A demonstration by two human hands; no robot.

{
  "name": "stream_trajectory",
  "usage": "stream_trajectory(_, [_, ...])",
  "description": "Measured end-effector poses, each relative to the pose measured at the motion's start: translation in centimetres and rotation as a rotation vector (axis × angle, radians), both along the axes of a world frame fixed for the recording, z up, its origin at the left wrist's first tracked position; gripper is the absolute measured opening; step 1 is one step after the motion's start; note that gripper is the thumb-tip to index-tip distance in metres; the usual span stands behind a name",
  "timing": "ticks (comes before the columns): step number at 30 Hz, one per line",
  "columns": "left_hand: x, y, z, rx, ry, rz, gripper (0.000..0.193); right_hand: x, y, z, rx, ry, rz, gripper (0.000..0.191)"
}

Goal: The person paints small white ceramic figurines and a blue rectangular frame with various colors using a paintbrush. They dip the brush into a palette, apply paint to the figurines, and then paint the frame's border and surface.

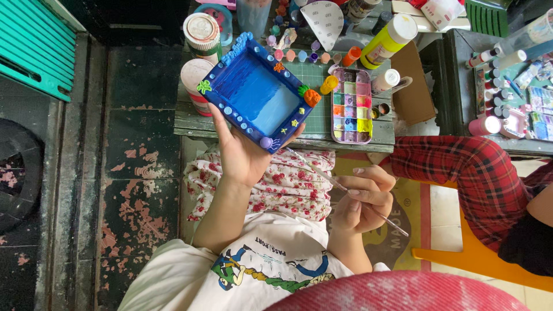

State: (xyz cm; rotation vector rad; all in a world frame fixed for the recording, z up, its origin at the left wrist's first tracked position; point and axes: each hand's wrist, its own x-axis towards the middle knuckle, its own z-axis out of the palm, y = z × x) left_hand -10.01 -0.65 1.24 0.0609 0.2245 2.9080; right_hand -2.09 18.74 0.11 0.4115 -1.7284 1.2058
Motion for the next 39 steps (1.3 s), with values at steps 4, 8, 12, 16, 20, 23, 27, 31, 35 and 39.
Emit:
stream_trajectory(4, [0.0, 0.1, 0.1, -0.025, 0.0, 0.011, 0.092, 0.0, -0.5, 0.3, 0.02, -0.01, 0.002, 0.021])
stream_trajectory(8, [0.1, 0.1, 0.1, -0.03, 0.019, 0.007, 0.092, -0.1, -0.6, 0.5, 0.047, -0.016, 0.007, 0.021])
stream_trajectory(12, [0.0, 0.1, 0.0, 0.0, 0.012, -0.018, 0.094, 0.0, -0.6, 0.7, 0.075, -0.007, -0.004, 0.021])
stream_trajectory(16, [0.1, 0.1, -0.1, -0.013, 0.003, -0.016, 0.094, 0.5, -0.7, 0.8, 0.113, -0.039, -0.019, 0.02])
stream_trajectory(20, [0.1, 0.1, -0.1, -0.013, 0.015, -0.017, 0.094, 0.6, -0.8, 0.9, 0.119, -0.04, -0.014, 0.02])
stream_trajectory(23, [0.1, 0.1, 0.0, -0.024, 0.011, -0.012, 0.094, 0.5, -0.8, 1.0, 0.129, -0.037, -0.012, 0.021])
stream_trajectory(27, [0.1, 0.2, 0.0, -0.063, 0.017, 0.006, 0.093, 0.6, -0.8, 1.2, 0.154, -0.052, -0.003, 0.022])
stream_trajectory(31, [0.1, 0.3, 0.0, -0.063, 0.02, 0.006, 0.094, 0.6, -0.9, 1.5, 0.173, -0.062, 0.01, 0.022])
stream_trajectory(35, [0.1, 0.3, -0.1, -0.052, 0.015, -0.003, 0.095, 0.8, -0.9, 1.7, 0.203, -0.089, 0.015, 0.02])
stream_trajectory(39, [0.1, 0.3, -0.1, -0.067, 0.0, 0.004, 0.095, 0.5, -0.8, 1.5, 0.169, -0.056, 0.008, 0.021])
